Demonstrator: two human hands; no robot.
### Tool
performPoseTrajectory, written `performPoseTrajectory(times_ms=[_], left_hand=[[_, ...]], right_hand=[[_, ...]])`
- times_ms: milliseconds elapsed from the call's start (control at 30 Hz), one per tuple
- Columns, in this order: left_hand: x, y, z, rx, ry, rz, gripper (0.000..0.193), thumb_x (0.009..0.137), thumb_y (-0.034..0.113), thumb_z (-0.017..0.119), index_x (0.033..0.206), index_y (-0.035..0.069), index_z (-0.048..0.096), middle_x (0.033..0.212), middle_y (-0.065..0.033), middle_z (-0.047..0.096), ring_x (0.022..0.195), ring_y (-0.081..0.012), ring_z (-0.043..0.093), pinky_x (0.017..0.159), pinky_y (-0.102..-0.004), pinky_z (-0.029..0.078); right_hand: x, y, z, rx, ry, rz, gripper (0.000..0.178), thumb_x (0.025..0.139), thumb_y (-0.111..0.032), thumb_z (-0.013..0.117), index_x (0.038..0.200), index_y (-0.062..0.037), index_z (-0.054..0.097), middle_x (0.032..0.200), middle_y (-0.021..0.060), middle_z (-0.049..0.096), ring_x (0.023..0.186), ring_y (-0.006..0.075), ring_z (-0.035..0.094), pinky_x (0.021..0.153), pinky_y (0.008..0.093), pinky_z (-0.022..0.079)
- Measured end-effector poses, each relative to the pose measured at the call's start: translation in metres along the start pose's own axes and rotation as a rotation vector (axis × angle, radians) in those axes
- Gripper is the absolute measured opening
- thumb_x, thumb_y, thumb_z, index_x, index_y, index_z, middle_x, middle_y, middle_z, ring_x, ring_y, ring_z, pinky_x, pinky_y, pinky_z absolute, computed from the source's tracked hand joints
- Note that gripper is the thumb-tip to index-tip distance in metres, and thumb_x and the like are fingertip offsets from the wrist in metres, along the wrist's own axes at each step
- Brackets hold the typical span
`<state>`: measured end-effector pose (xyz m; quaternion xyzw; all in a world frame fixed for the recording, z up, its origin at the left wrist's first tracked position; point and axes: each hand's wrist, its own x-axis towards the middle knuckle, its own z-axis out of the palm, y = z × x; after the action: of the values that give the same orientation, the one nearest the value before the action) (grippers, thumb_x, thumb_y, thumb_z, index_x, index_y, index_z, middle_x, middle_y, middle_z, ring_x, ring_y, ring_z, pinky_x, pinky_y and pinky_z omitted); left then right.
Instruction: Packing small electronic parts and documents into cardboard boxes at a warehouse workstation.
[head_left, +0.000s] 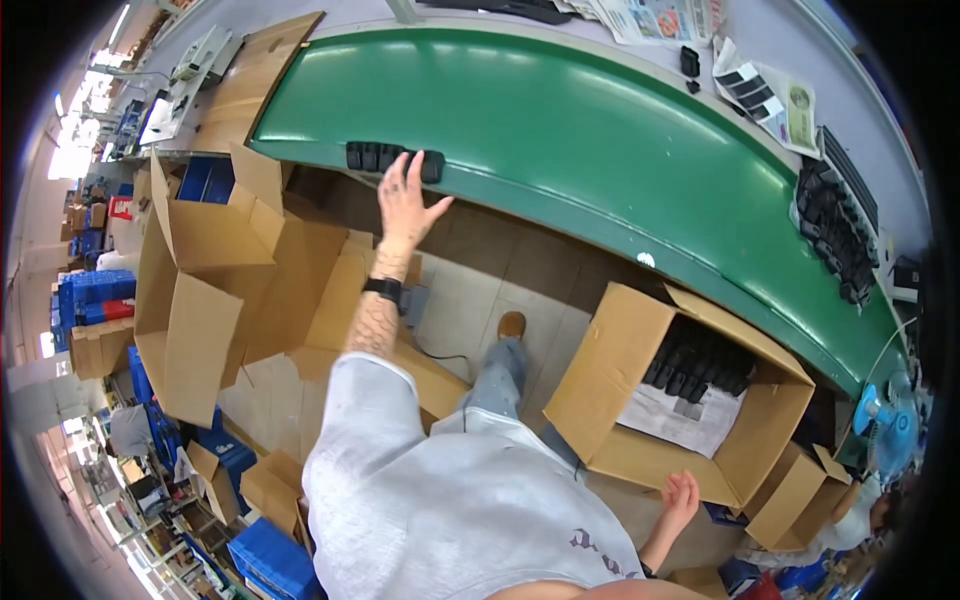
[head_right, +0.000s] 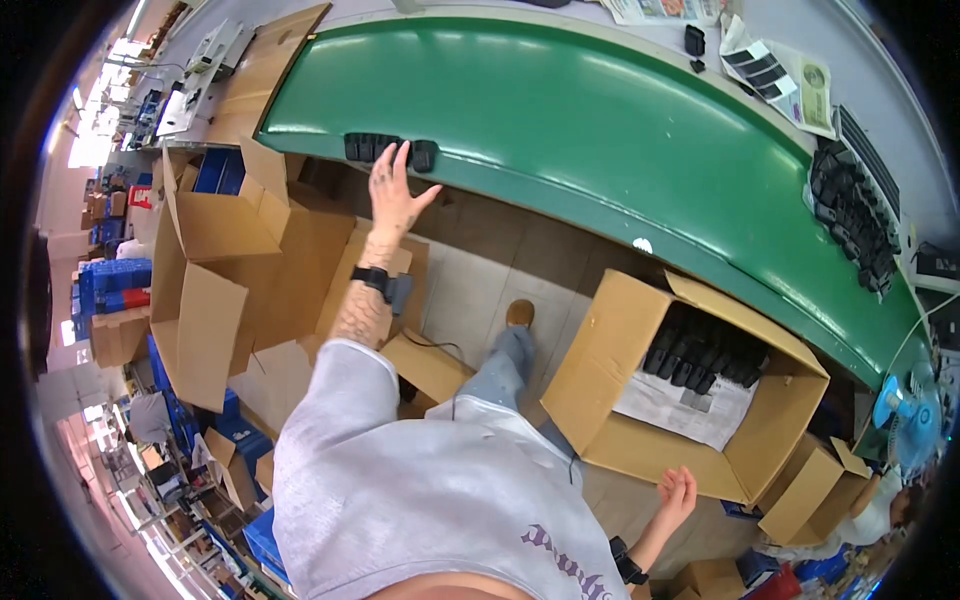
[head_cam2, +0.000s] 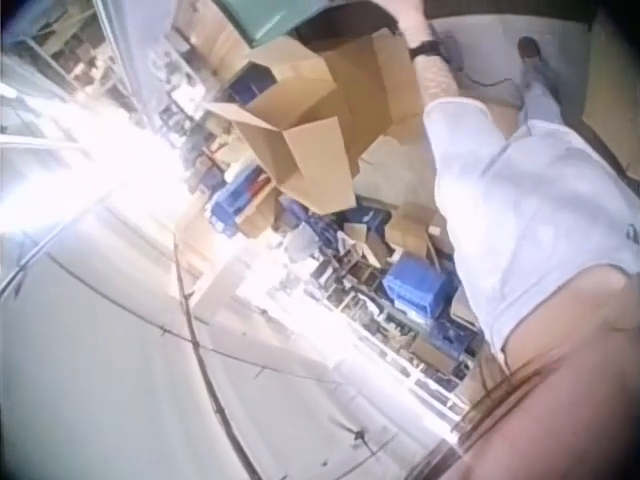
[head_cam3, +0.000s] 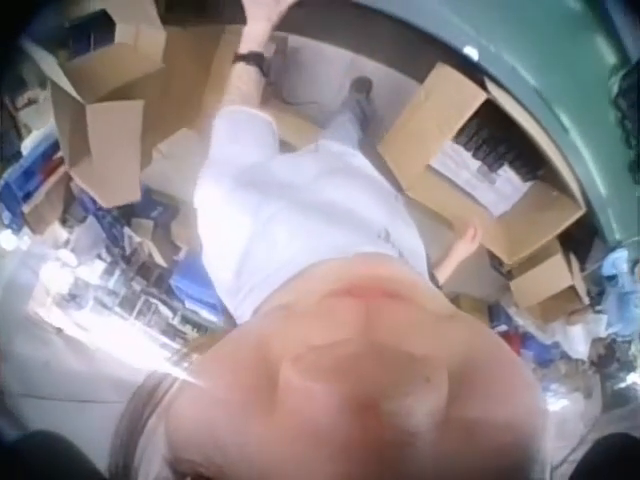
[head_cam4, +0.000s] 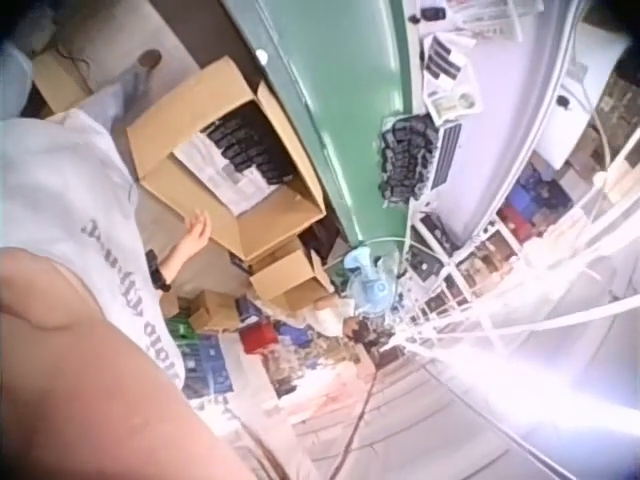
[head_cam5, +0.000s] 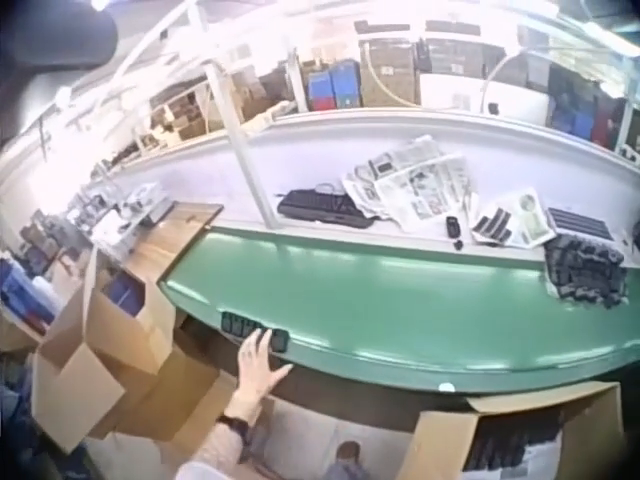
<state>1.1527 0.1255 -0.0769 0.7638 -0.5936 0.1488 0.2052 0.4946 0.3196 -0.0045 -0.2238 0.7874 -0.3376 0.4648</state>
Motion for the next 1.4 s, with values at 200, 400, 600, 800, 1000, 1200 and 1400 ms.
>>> performPoseTrajectory(times_ms=[200, 400, 600, 800, 1000, 1200, 1400], left_hand=[[0.057, -0.137, 0.015, 0.095, -0.25, 0.277, 0.095, 0.067, 0.054, 0.074, 0.145, 0.022, 0.031, 0.147, -0.0115, 0.029, 0.136, -0.0294, 0.028, 0.111, -0.0531, 0.022], [0.085, -0.141, 0.046, -0.018, -0.478, 0.602, 0.087, 0.071, 0.06, 0.068, 0.143, 0.024, 0.036, 0.138, -0.0111, 0.042, 0.124, -0.0286, 0.043, 0.103, -0.0477, 0.033], [0.075, -0.148, 0.074, -0.044, -0.275, 0.701, 0.086, 0.071, 0.066, 0.063, 0.142, 0.025, 0.04, 0.115, -0.0062, 0.056, 0.098, -0.021, 0.055, 0.079, -0.0402, 0.041], [0.075, -0.148, 0.086, -0.109, -0.185, 0.688, 0.076, 0.071, 0.065, 0.064, 0.128, 0.017, 0.052, 0.104, -0.0052, 0.055, 0.093, -0.0199, 0.056, 0.076, -0.0388, 0.042], [0.074, -0.139, 0.088, -0.116, -0.186, 0.658, 0.068, 0.073, 0.061, 0.065, 0.121, 0.014, 0.055, 0.104, -0.0065, 0.056, 0.093, -0.0199, 0.058, 0.073, -0.0387, 0.042], [0.079, -0.128, 0.084, -0.3, -0.188, 0.517, 0.062, 0.078, 0.049, 0.065, 0.124, 0.009, 0.053, 0.108, -0.0081, 0.061, 0.097, -0.0221, 0.06, 0.079, -0.0384, 0.045], [0.072, -0.149, 0.059, -0.579, 0.276, 0.086, 0.051, 0.077, 0.026, 0.063, 0.123, 0.007, 0.052, 0.119, -0.0119, 0.058, 0.113, -0.0318, 0.051, 0.098, -0.0433, 0.037]], right_hand=[[-0.025, -0.093, 0.129, -0.138, -0.16, -0.401, 0.027, 0.096, -0.018, 0.055, 0.117, -0.002, 0.056, 0.096, 0.0062, 0.063, 0.092, 0.0126, 0.059, 0.081, 0.0257, 0.046], [-0.051, -0.151, 0.288, -0.284, -0.611, -0.456, 0.028, 0.092, -0.008, 0.057, 0.12, -0.0027, 0.055, 0.098, 0.0058, 0.064, 0.092, 0.0133, 0.059, 0.084, 0.0257, 0.046], [-0.074, -0.16, 0.366, -0.443, -0.927, -0.545, 0.035, 0.088, -0.005, 0.06, 0.122, -0.0031, 0.054, 0.099, 0.0074, 0.065, 0.091, 0.0143, 0.061, 0.081, 0.0282, 0.049], [-0.056, -0.163, 0.408, -0.445, -0.942, -0.563, 0.036, 0.089, -0.011, 0.061, 0.122, -0.0036, 0.053, 0.097, 0.0067, 0.065, 0.089, 0.0145, 0.062, 0.08, 0.0294, 0.05], [-0.034, -0.173, 0.561, -0.574, -0.879, -1.018, 0.056, 0.081, -0.018, 0.07, 0.129, -0.004, 0.046, 0.114, 0.0138, 0.057, 0.102, 0.0256, 0.057, 0.089, 0.0361, 0.047], [-0.004, -0.163, 0.667, -0.75, -0.538, -1.565, 0.084, 0.07, -0.032, 0.077, 0.14, -0.0085, 0.036, 0.134, 0.0167, 0.043, 0.127, 0.0345, 0.04, 0.105, 0.046, 0.033], [0.012, -0.145, 0.68, -0.829, -0.518, -1.689, 0.097, 0.064, -0.048, 0.078, 0.141, -0.0091, 0.034, 0.135, 0.013, 0.042, 0.126, 0.0322, 0.039, 0.107, 0.0475, 0.029]])
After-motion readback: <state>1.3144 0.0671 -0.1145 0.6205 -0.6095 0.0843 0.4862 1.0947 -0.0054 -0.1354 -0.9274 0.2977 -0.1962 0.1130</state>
